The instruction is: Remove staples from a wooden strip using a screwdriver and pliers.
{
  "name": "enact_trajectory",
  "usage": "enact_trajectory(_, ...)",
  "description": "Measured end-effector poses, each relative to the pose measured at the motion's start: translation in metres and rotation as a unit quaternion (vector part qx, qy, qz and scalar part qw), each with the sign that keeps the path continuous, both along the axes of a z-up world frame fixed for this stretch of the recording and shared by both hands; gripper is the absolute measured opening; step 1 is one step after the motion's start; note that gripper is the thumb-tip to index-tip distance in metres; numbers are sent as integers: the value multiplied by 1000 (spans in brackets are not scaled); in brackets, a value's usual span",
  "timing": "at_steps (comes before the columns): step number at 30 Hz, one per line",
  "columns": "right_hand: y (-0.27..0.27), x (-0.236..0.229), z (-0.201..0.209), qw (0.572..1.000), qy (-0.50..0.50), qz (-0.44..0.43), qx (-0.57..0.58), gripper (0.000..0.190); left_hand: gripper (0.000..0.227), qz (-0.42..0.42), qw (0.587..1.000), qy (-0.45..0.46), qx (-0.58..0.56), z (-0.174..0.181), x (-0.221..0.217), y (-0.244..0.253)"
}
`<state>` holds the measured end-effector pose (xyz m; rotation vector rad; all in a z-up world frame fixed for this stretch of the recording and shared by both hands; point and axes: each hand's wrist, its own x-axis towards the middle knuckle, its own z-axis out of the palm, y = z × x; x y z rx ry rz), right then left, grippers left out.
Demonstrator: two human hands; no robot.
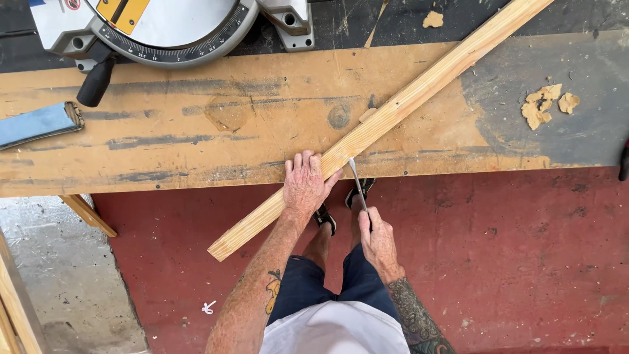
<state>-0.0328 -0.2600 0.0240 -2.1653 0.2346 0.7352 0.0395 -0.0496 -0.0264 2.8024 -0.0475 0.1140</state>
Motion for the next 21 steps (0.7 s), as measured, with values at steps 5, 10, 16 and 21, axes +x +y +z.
enact_trajectory(5, -3, 50, 85, 999, -1, 45, -1, 37, 62, 12, 999, -10, -31, 19, 10, 3)
enact_trajectory(10, -19, 81, 92, 988, 10, 150, -35, 44, 54, 19, 999, -24, -11, 15, 9, -4)
enact_trajectory(16, -19, 102, 99, 974, 48, 212, -70, 44, 56, 32, 999, -19, 3, 10, 11, -8)
enact_trajectory(21, -12, 108, 106, 958, 72, 247, -128, 49, 58, 23, 1000, -12, -5, 1, 12, -8)
